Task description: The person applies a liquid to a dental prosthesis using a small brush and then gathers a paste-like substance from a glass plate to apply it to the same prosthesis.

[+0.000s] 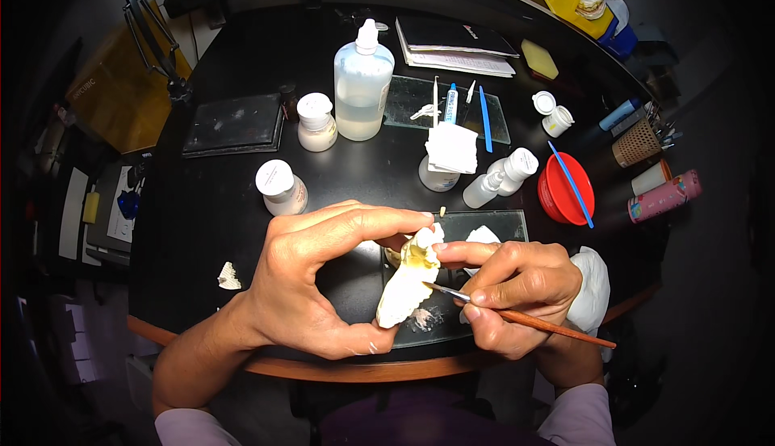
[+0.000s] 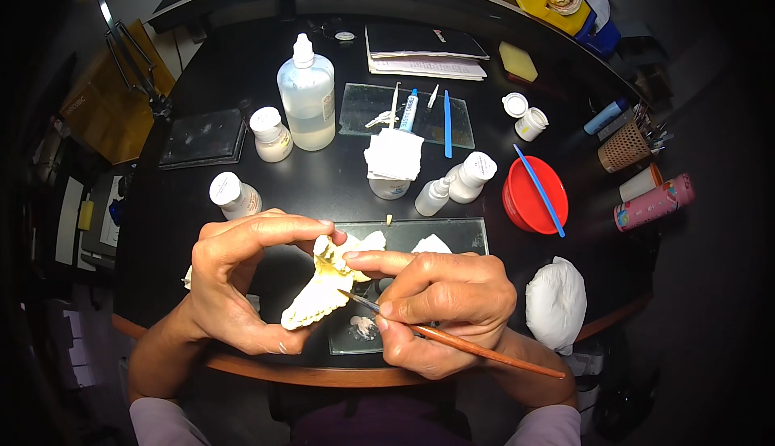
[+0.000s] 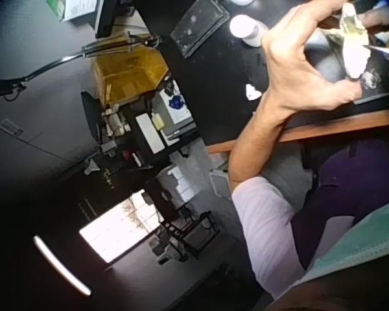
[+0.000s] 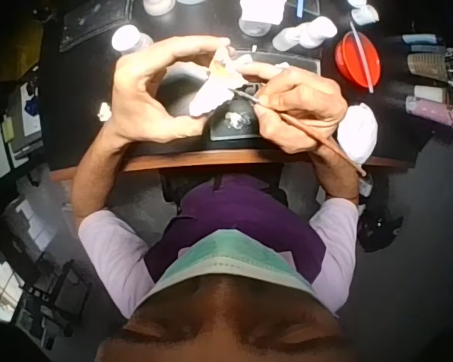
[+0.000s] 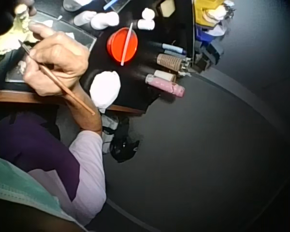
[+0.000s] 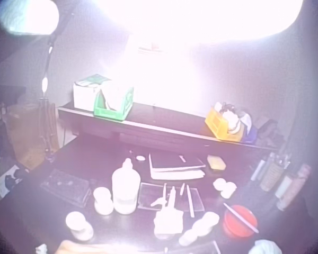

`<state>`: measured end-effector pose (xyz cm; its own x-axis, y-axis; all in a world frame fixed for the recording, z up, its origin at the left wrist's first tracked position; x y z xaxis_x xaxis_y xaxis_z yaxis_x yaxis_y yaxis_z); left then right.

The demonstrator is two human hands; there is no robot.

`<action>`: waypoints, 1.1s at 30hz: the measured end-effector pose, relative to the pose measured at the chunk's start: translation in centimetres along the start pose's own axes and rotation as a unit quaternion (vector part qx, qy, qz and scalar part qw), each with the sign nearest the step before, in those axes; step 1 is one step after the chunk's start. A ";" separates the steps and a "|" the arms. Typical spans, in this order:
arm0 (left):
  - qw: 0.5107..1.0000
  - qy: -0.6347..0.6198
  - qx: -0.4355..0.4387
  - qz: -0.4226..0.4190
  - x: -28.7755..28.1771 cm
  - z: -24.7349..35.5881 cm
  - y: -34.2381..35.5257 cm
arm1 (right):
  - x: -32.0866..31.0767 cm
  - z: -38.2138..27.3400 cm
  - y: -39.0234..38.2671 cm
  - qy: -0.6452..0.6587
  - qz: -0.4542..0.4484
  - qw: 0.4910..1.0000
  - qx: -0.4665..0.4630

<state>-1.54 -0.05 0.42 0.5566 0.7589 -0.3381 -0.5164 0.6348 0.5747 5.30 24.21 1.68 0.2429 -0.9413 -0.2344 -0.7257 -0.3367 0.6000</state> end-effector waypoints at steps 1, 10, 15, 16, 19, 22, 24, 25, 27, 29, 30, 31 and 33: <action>1.000 0.001 0.000 0.000 0.0 0.0 0.0 | 0.0 0.0 0.0 -0.002 -0.005 1.000 0.000; 1.000 0.008 0.003 -0.003 -0.1 0.2 0.1 | 0.1 -0.2 0.3 -0.003 -0.007 1.000 -0.005; 1.000 0.011 0.002 -0.006 -0.1 0.2 0.1 | 0.1 -0.3 0.4 -0.010 -0.005 1.000 -0.006; 1.000 0.012 0.004 -0.006 -0.1 0.2 0.1 | 0.0 -0.4 0.4 -0.005 -0.013 1.000 -0.006; 1.000 0.019 0.007 -0.008 -0.2 0.3 0.1 | 0.0 -0.4 0.3 -0.003 -0.022 1.000 -0.005; 1.000 0.014 0.012 -0.005 -0.2 0.2 0.1 | 0.0 -0.4 0.4 -0.007 -0.021 1.000 -0.008; 1.000 0.016 0.013 -0.006 -0.2 0.3 0.1 | 0.1 -0.4 0.4 -0.009 -0.020 1.000 -0.013; 1.000 0.019 0.013 -0.006 -0.2 0.3 0.1 | 0.1 -0.4 0.4 -0.014 -0.019 1.000 -0.014; 1.000 0.020 0.011 -0.007 -0.2 0.2 0.1 | 0.1 -0.3 0.3 -0.018 -0.018 1.000 -0.015; 1.000 0.020 0.010 -0.008 -0.3 0.2 0.1 | 0.1 -0.3 0.3 -0.008 -0.010 1.000 -0.017; 1.000 0.022 0.011 -0.009 -0.3 0.3 0.1 | 0.1 -0.3 0.3 -0.008 -0.010 1.000 -0.016; 1.000 0.025 0.011 -0.010 -0.3 0.3 0.1 | 0.2 -0.2 0.3 -0.009 -0.011 1.000 -0.017; 1.000 0.026 0.010 -0.009 -0.2 0.2 0.1 | 0.1 -0.2 0.3 -0.009 -0.011 1.000 -0.019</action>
<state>-1.58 -0.21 0.70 0.5302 0.7547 -0.3864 -0.4931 0.6453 0.5835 5.26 23.98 1.93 0.2471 -0.9332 -0.2610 -0.6957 -0.3583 0.6225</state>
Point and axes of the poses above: each hand's wrist, its own y-axis towards the middle knuckle, its own x-axis out of the palm, z = x × y, the point moved 1 cm from there along y, towards the middle knuckle, and after that the axes turned 3 degrees about -z, right-handed, at the moved point
